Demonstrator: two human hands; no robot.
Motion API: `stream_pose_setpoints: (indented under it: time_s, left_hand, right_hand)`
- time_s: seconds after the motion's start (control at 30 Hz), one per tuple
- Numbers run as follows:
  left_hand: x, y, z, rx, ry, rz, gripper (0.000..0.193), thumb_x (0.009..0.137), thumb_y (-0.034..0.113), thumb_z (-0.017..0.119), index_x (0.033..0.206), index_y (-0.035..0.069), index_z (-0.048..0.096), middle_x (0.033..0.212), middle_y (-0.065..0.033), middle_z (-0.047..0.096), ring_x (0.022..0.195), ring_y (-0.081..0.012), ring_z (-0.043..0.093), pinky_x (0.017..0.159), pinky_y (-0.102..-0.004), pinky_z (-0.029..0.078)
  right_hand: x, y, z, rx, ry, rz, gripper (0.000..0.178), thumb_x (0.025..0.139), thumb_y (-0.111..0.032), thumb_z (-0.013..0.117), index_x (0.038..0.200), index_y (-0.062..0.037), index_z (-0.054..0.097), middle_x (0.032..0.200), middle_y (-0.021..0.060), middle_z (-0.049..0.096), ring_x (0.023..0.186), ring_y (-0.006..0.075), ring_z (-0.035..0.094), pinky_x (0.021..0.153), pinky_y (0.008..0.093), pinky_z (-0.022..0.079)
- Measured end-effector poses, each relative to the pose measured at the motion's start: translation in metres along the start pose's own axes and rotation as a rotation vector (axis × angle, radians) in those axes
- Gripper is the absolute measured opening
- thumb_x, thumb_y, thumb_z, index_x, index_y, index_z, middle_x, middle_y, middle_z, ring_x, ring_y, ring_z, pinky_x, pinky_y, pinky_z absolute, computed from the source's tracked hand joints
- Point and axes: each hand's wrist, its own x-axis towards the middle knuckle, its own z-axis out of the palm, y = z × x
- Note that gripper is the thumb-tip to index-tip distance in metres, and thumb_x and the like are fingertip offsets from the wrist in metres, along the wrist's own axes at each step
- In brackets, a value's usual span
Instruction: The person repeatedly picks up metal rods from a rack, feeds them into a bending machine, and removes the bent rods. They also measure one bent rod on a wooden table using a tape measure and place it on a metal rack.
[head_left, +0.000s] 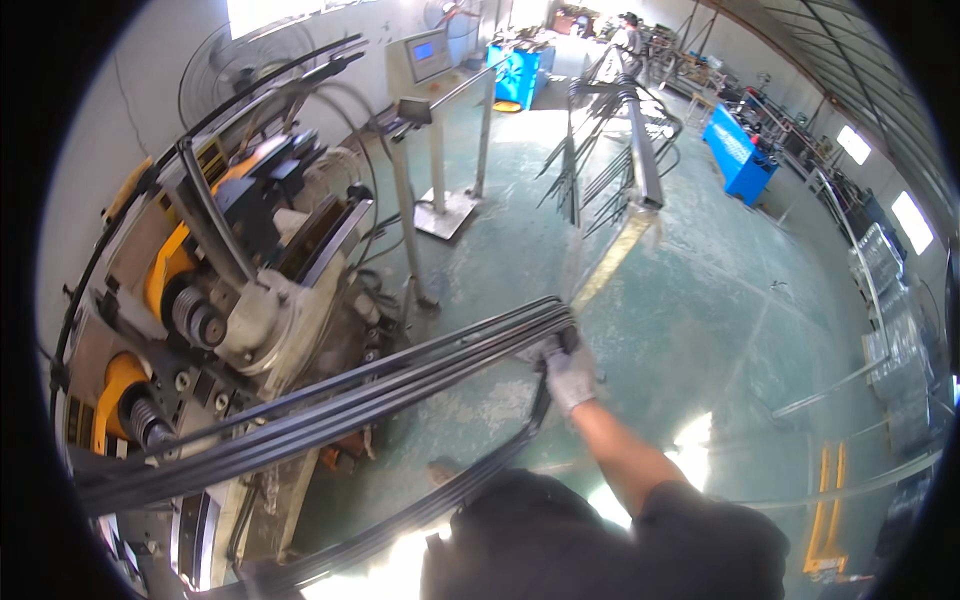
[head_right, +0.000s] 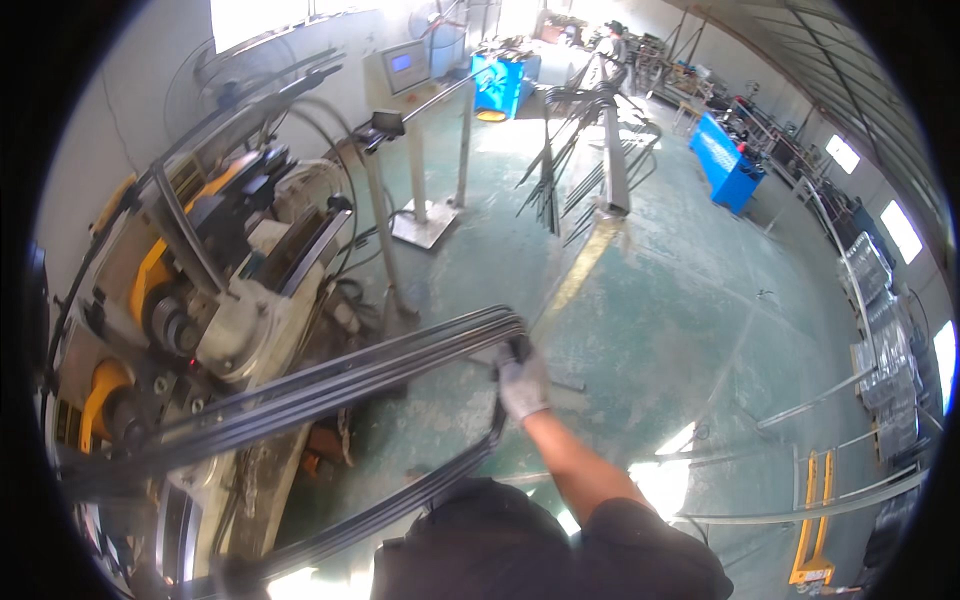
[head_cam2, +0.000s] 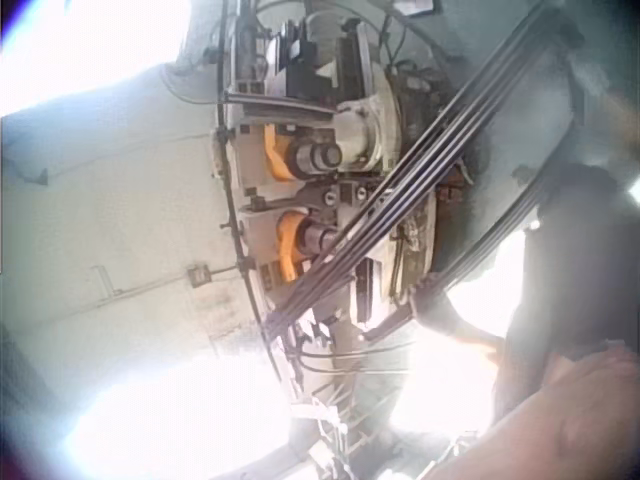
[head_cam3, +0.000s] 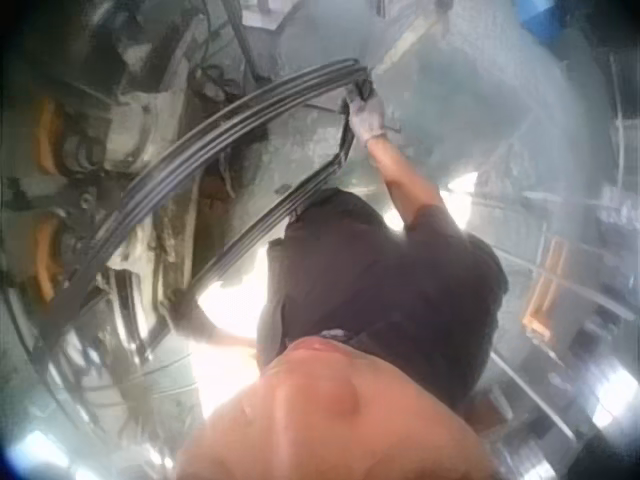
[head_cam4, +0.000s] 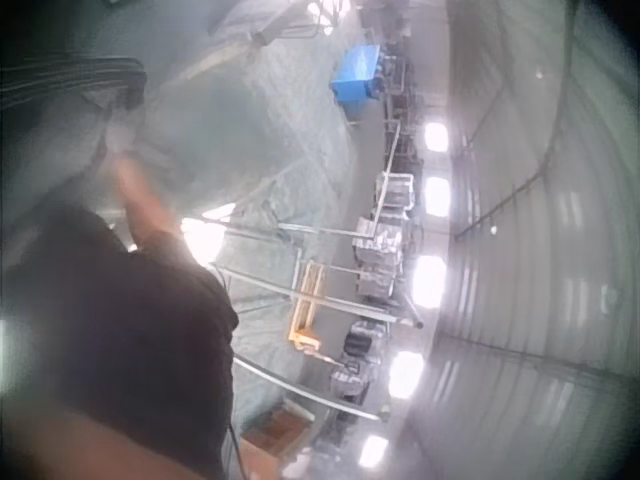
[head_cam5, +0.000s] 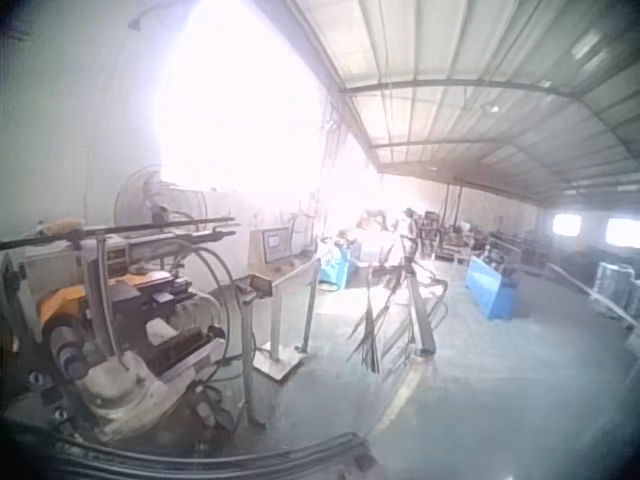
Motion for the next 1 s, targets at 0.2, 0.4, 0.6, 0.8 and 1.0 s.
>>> stream_pose_setpoints:
  time_s: [0.2, 0.4, 0.6, 0.8, 1.0]
  left_hand:
    - [-0.154, -0.1, 0.169, -0.229, -0.353, -0.563, 0.033, 0.115, 0.027, 0.059, 0.129, 0.005, 0.079, 0.137, -0.0131, 0.081, 0.134, -0.0268, 0.072, 0.124, -0.0446, 0.051]
    - [-0.207, -0.056, 0.336, -0.64, -0.307, -1.034, 0.034, 0.117, 0.022, 0.057, 0.138, -0.002, 0.069, 0.138, -0.0256, 0.073, 0.128, -0.0405, 0.067, 0.118, -0.0561, 0.05]
    - [-0.217, -0.032, 0.475, -0.596, -0.413, -1.025, 0.034, 0.114, 0.012, 0.061, 0.144, -0.002, 0.059, 0.129, -0.0256, 0.071, 0.114, -0.0435, 0.071, 0.102, -0.0553, 0.06]
    - [-0.198, -0.009, 0.517, -0.72, -0.307, -0.869, 0.038, 0.108, 0.008, 0.069, 0.143, -0.001, 0.059, 0.121, -0.0246, 0.072, 0.106, -0.0402, 0.073, 0.094, -0.053, 0.063]
    - [-0.224, -0.047, 0.492, -0.782, -0.218, -1.06, 0.02, 0.102, 0.011, 0.072, 0.119, 0.002, 0.07, 0.108, -0.0189, 0.074, 0.094, -0.0326, 0.071, 0.084, -0.0449, 0.06]
  right_hand:
    - [0.134, -0.047, -0.152, -0.269, 0.184, -0.283, 0.017, 0.115, -0.016, 0.07, 0.12, -0.0002, 0.07, 0.084, 0.0045, 0.07, 0.072, 0.014, 0.065, 0.068, 0.0356, 0.056]
    - [0.303, -0.094, -0.234, -0.667, 0.261, -0.447, 0.019, 0.112, -0.017, 0.07, 0.124, -0.0024, 0.073, 0.089, 0.0203, 0.078, 0.086, 0.0358, 0.079, 0.079, 0.0474, 0.059]
    - [0.516, -0.113, -0.26, -1.023, 0.238, -0.243, 0.038, 0.118, -0.031, 0.051, 0.138, -0.0016, 0.065, 0.128, 0.0334, 0.078, 0.121, 0.0529, 0.076, 0.104, 0.0601, 0.059]
    - [0.623, -0.114, -0.247, -1.39, 0.207, -0.238, 0.061, 0.119, -0.022, 0.039, 0.178, -0.0067, 0.036, 0.182, 0.0188, 0.046, 0.165, 0.0399, 0.048, 0.129, 0.0852, 0.027]
    - [0.632, -0.149, -0.243, -1.642, 0.25, -0.307, 0.068, 0.12, -0.031, 0.042, 0.184, -0.0132, 0.029, 0.192, 0.0093, 0.03, 0.174, 0.0406, 0.031, 0.127, 0.0903, 0.02]
